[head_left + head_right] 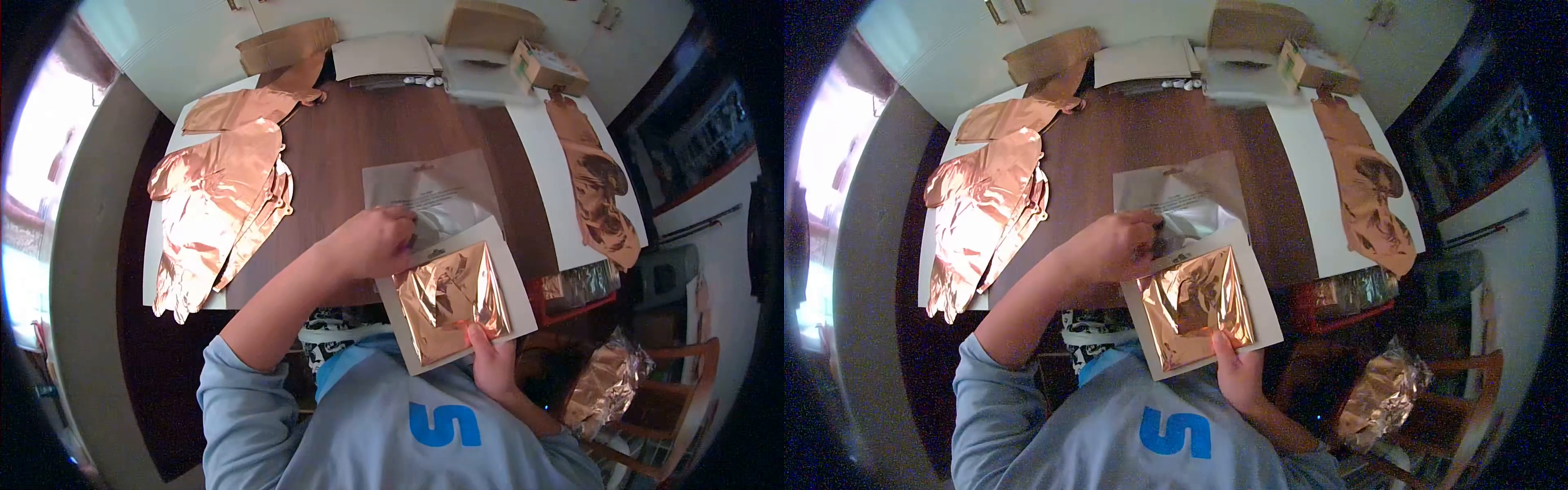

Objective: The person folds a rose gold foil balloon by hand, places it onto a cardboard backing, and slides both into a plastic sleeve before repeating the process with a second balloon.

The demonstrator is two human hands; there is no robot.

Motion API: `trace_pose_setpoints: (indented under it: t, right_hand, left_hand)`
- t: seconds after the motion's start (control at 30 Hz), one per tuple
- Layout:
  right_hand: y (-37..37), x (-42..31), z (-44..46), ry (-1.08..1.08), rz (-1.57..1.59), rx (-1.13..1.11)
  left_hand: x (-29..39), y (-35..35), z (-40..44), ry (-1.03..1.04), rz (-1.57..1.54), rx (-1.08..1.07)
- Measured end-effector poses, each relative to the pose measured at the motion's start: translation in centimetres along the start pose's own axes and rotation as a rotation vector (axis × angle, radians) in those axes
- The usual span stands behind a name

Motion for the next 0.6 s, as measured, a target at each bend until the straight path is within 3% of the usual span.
trace_pose_setpoints:
  t: [0.1,0.2,0.3,0.4,0.6]
  right_hand:
    - [0.3,-0.3,0.0,-0.007,-0.002,0.024]
    - [0.0,1.3,0.3,-0.021,-0.070,-0.010]
    - [0.8,-0.8,0.5,0.236,0.191,0.029]
    - [0.4,0.3,0.6,0.172,0.258,0.025]
    - [1.0,0.1,0.5,0.239,0.285,-0.005]
  left_hand:
    - [0.0,0.1,0.0,0.063,0.040,0.073]
    - [0.6,0.6,0.5,0.300,0.217,0.272]
    - [-1.0,1.3,1.2,0.278,0.104,0.201]
    - [-1.9,1.1,1.1,0.090,0.109,0.169]
    - [-0.9,0.7,1.0,-0.085,0.045,-0.048]
Point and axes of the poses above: each hand's wrist, its own z-axis towards the middle knuckle, its own y-axis out of the palm, x = y × z, the point moved 6 cm from there along z, towards the middle knuckle, and after that the axes turned 11 degrees about -x, right-handed, at the moved point
